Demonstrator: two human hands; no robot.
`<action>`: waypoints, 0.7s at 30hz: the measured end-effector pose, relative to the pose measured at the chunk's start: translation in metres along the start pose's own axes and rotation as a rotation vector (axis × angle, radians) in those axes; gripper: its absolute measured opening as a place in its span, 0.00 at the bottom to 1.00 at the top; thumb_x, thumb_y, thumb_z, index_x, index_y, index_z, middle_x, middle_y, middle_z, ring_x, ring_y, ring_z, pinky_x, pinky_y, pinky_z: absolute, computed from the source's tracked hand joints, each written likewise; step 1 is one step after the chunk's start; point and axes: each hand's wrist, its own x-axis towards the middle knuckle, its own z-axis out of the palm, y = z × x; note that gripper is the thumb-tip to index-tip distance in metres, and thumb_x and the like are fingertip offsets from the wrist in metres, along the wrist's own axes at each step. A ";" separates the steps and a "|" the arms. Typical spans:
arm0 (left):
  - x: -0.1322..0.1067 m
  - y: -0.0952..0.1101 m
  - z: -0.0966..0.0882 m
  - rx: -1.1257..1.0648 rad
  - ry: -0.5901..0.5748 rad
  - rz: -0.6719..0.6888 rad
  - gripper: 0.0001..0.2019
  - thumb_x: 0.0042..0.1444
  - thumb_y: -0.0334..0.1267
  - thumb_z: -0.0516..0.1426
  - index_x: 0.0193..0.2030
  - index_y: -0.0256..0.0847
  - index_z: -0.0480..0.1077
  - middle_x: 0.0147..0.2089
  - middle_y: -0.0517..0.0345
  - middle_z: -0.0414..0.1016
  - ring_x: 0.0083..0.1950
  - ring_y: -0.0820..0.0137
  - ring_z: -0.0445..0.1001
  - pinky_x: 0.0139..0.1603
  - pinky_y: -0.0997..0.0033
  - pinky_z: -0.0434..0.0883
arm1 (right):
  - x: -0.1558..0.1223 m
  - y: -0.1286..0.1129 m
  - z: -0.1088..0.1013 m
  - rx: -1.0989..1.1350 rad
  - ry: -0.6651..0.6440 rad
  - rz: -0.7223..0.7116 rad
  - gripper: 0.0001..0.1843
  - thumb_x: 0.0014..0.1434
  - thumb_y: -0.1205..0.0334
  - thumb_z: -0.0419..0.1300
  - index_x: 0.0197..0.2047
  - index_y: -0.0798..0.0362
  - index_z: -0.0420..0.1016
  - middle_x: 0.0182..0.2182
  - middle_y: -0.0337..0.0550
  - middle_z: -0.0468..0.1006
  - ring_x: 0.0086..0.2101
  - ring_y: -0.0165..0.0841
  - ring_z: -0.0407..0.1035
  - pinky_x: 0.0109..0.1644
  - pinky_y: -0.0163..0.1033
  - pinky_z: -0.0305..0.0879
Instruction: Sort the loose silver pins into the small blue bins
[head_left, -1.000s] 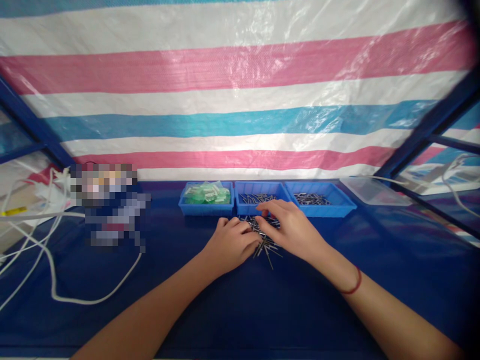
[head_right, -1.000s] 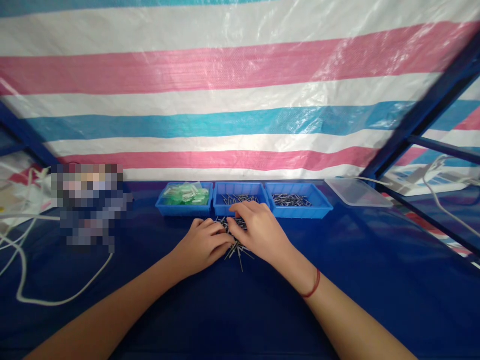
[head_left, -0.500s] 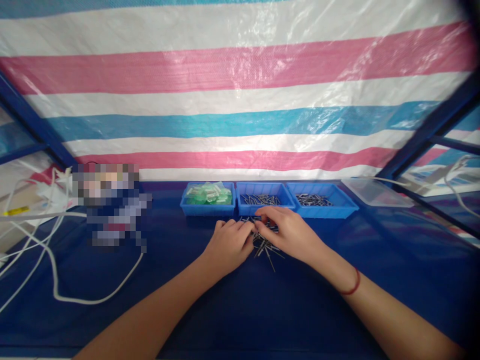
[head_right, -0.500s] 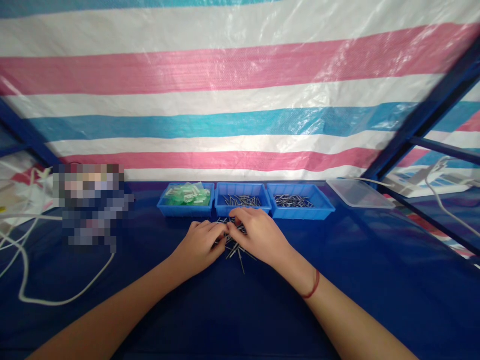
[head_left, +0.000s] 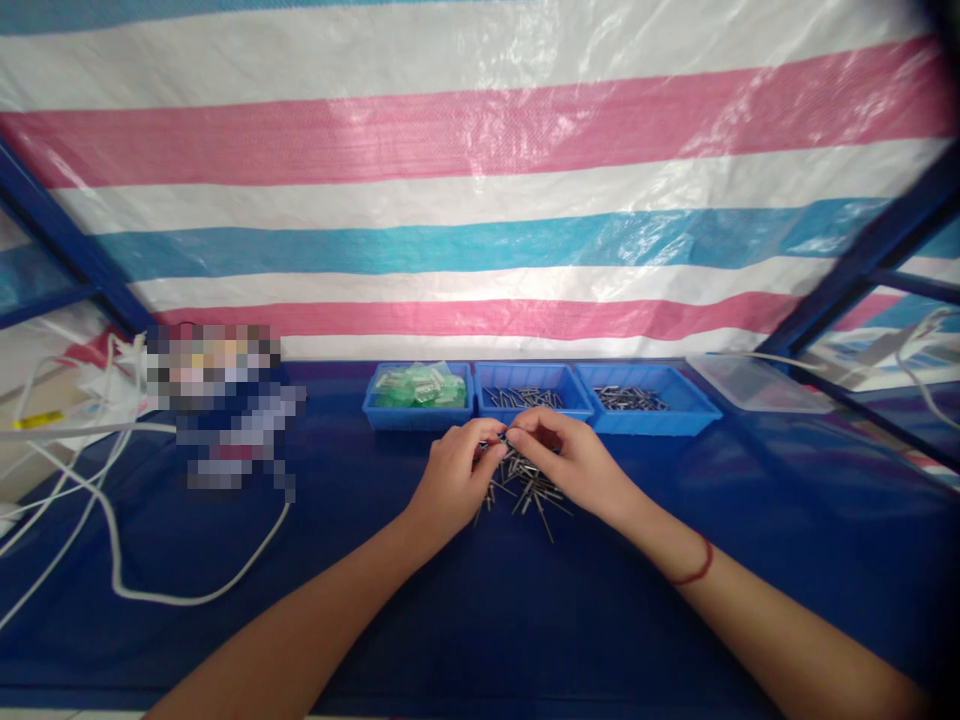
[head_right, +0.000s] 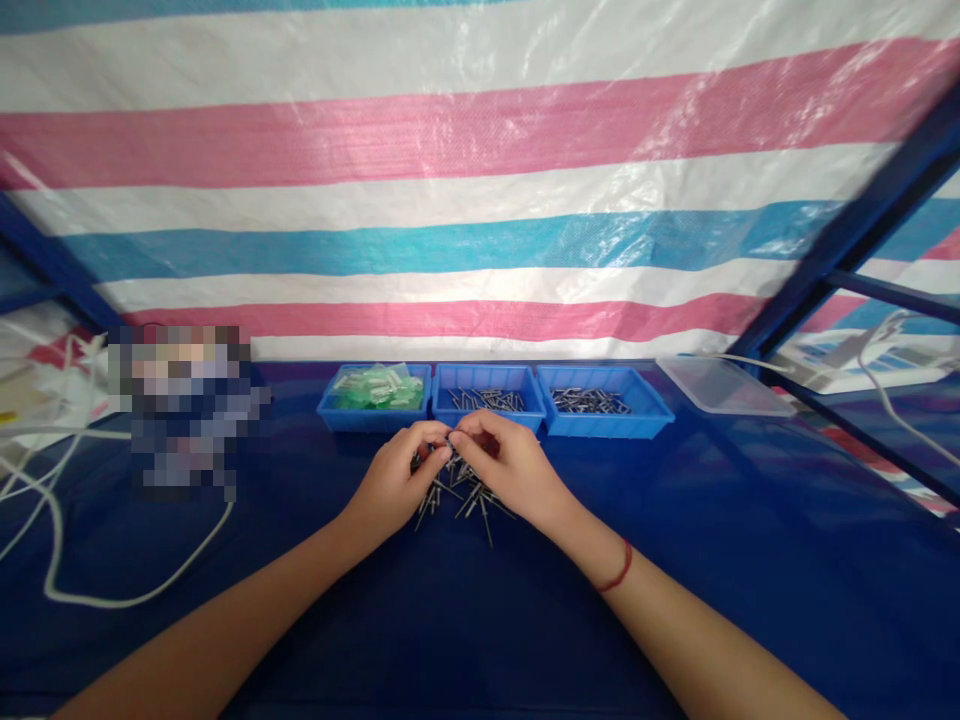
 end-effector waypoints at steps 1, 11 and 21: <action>0.000 0.000 0.000 -0.010 0.010 -0.003 0.08 0.60 0.36 0.55 0.46 0.42 0.68 0.42 0.57 0.76 0.42 0.67 0.73 0.44 0.69 0.68 | 0.000 0.001 0.001 0.014 -0.001 0.007 0.12 0.61 0.53 0.55 0.34 0.52 0.70 0.28 0.40 0.72 0.28 0.31 0.66 0.33 0.36 0.64; 0.003 0.000 -0.001 0.119 -0.088 -0.025 0.07 0.60 0.40 0.55 0.38 0.41 0.72 0.36 0.58 0.75 0.39 0.67 0.70 0.38 0.70 0.64 | -0.003 -0.009 -0.001 -0.060 -0.022 -0.045 0.09 0.60 0.58 0.55 0.34 0.53 0.72 0.31 0.43 0.76 0.28 0.31 0.66 0.31 0.37 0.64; 0.004 0.000 -0.005 0.056 0.021 0.045 0.07 0.62 0.38 0.52 0.41 0.41 0.71 0.40 0.56 0.74 0.43 0.66 0.70 0.44 0.68 0.65 | 0.001 -0.008 -0.009 -0.179 0.011 -0.129 0.05 0.58 0.67 0.55 0.33 0.53 0.72 0.28 0.40 0.72 0.28 0.29 0.64 0.31 0.36 0.61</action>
